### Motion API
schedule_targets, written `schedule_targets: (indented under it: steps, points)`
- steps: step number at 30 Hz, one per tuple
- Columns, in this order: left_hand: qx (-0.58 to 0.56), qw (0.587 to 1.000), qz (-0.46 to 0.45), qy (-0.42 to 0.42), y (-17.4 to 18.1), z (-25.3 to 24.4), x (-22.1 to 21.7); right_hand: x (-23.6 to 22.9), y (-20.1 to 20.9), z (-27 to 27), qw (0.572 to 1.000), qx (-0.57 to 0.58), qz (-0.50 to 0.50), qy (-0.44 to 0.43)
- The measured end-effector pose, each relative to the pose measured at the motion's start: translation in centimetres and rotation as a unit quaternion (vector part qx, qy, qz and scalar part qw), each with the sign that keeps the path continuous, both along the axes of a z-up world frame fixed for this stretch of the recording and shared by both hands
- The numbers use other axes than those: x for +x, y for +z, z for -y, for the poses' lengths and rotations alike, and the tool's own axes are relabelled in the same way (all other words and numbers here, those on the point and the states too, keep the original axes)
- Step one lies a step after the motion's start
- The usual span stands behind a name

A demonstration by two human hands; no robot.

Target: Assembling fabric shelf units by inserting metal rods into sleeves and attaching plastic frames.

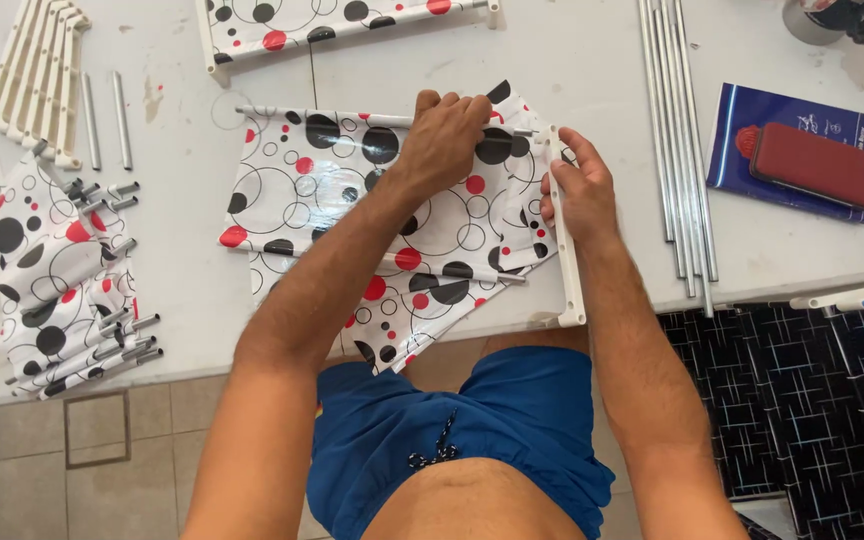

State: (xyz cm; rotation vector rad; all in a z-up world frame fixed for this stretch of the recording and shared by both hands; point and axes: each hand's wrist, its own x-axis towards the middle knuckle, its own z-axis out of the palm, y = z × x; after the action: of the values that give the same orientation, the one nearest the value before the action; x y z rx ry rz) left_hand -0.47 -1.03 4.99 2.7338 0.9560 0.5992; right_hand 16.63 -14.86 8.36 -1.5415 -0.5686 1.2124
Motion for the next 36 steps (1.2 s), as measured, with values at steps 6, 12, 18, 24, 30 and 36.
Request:
schedule_targets:
  steps: [6,12,18,24,30,36]
  points:
    - [0.026,0.999,0.001,-0.039,1.7,1.2,0.2,-0.3,-0.3,-0.6,0.996,0.071,-0.048,0.015]
    - [0.021,0.999,0.041,-0.022,1.7,1.4,0.6,-0.9,0.2,-0.7,0.990,0.125,-0.068,-0.001]
    - [0.009,0.998,0.067,-0.015,1.6,1.5,0.5,-0.5,0.1,-0.9,0.989,0.135,-0.056,-0.015]
    - [-0.006,0.994,0.102,-0.048,2.0,1.8,-0.5,1.5,-4.8,-1.2,0.949,0.296,0.093,0.052]
    - [0.028,0.993,0.105,-0.039,2.2,1.9,-0.9,0.7,-5.2,-1.4,0.930,0.319,0.171,0.062]
    - [0.029,0.995,0.091,-0.038,0.3,0.6,-0.8,0.8,-5.7,-2.2,0.940,0.275,0.176,0.101]
